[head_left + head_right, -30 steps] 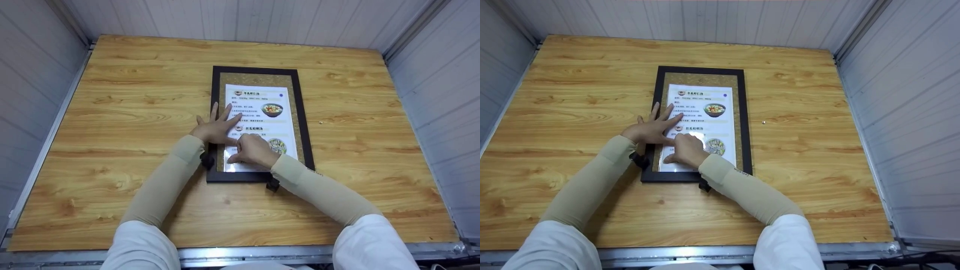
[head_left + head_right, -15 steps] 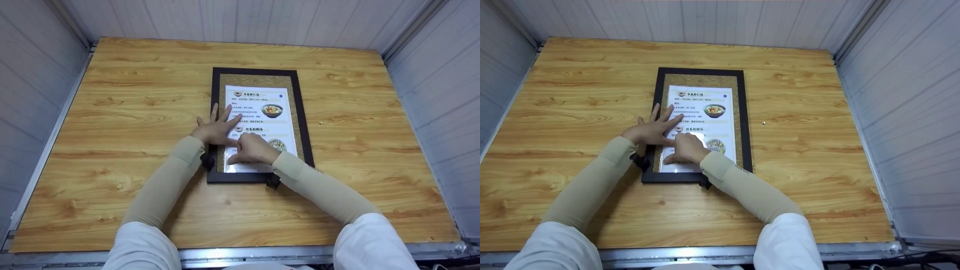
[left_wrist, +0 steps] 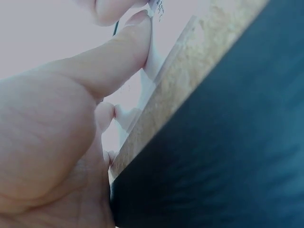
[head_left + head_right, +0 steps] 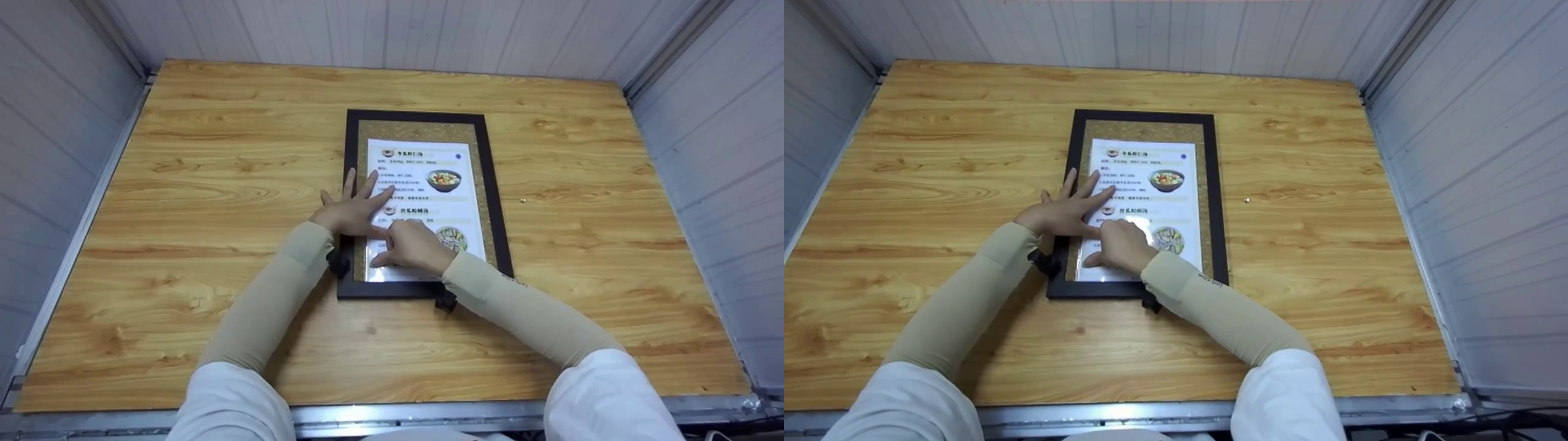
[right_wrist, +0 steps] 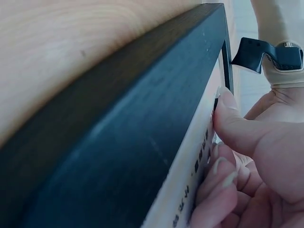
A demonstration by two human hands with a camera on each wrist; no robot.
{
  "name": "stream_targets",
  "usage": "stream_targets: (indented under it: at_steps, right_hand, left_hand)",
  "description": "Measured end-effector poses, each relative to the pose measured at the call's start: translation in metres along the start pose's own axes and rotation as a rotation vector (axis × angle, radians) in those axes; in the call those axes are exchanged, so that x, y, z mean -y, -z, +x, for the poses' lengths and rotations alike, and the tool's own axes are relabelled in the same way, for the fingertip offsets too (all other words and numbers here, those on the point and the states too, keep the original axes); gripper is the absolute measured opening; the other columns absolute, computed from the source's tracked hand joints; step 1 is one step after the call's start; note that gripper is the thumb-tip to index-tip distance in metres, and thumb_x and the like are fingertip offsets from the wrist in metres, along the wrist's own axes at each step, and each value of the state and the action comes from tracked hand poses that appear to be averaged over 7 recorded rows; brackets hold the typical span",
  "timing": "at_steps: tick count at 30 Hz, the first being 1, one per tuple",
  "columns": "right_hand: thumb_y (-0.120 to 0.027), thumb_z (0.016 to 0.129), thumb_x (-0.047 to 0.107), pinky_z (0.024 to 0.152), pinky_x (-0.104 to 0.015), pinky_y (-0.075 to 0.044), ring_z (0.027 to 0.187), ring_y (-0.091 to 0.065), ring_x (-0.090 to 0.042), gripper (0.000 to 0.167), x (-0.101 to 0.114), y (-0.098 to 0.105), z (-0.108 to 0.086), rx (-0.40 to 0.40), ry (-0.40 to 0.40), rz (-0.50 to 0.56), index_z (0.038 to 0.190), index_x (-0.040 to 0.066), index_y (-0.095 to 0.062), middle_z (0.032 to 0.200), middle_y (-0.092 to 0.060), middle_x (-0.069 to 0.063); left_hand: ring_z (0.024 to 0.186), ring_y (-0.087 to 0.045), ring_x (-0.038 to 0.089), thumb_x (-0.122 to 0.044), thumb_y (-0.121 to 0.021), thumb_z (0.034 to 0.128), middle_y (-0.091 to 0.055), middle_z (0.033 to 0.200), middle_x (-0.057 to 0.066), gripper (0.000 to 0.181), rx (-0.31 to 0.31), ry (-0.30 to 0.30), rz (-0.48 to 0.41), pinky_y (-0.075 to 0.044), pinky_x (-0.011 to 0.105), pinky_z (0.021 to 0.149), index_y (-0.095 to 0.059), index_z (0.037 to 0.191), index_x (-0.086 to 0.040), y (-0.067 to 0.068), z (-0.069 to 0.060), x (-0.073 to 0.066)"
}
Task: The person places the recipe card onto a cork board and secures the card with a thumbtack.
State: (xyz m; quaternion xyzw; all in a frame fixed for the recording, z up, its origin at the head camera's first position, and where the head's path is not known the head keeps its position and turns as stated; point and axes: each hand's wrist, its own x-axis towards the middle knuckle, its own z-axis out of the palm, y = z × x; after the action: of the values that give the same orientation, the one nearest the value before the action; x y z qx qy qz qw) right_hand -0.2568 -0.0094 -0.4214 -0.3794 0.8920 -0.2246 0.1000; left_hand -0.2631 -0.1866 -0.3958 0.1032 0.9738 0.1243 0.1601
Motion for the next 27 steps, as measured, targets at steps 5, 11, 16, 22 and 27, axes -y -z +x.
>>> stream_targets:
  at_steps: [5,11,16,22,27]
  right_hand:
    - [-0.085,0.076,0.042,0.050,-0.027,-0.039,0.046,-0.045,-0.010,0.045,-0.0003,-0.0004,-0.0002,-0.014,-0.002,0.006,0.053,0.014,-0.058,0.046,-0.049,0.007]
    - [-0.084,0.076,0.044,0.050,-0.028,-0.040,0.047,-0.047,-0.010,0.043,0.0004,-0.0020,-0.0010,-0.033,-0.005,-0.004,0.057,0.012,-0.063,0.047,-0.052,0.007]
    - [-0.082,0.077,0.045,0.050,-0.028,-0.040,0.049,-0.047,-0.010,0.043,-0.0007,-0.0025,-0.0011,-0.039,0.009,-0.024,0.057,0.013,-0.062,0.048,-0.051,0.009]
    - [-0.082,0.079,0.044,0.051,-0.027,-0.040,0.047,-0.046,-0.009,0.044,-0.0034,-0.0019,-0.0012,-0.025,0.026,-0.013,0.056,0.013,-0.061,0.047,-0.050,0.009]
    - [-0.081,0.080,0.045,0.053,-0.027,-0.042,0.048,-0.047,-0.009,0.042,-0.0029,-0.0005,-0.0023,-0.004,0.022,0.009,0.058,0.013,-0.064,0.049,-0.053,0.008]
  left_hand:
    - [0.137,0.040,0.036,-0.065,-0.063,0.0852,0.027,0.161,0.001,0.099,-0.005,-0.003,-0.004,0.016,0.082,0.092,-0.004,0.159,-0.036,-0.0009,0.0006,0.0002]
    - [0.136,0.041,0.035,-0.067,-0.062,0.0848,0.028,0.161,0.000,0.099,-0.004,0.007,-0.004,0.017,0.082,0.092,-0.003,0.159,-0.037,-0.0009,0.0008,0.0001]
    - [0.136,0.041,0.034,-0.067,-0.061,0.0850,0.027,0.161,0.000,0.099,-0.002,0.006,-0.005,0.016,0.082,0.093,-0.003,0.159,-0.038,-0.0013,0.0009,0.0000]
    - [0.137,0.040,0.034,-0.068,-0.061,0.0853,0.027,0.161,0.000,0.098,-0.002,0.004,-0.005,0.015,0.083,0.093,-0.004,0.159,-0.037,-0.0014,0.0007,0.0000]
    - [0.137,0.040,0.035,-0.068,-0.061,0.0845,0.027,0.161,0.001,0.100,-0.003,0.011,0.001,0.014,0.083,0.093,-0.004,0.159,-0.037,-0.0006,0.0007,-0.0003]
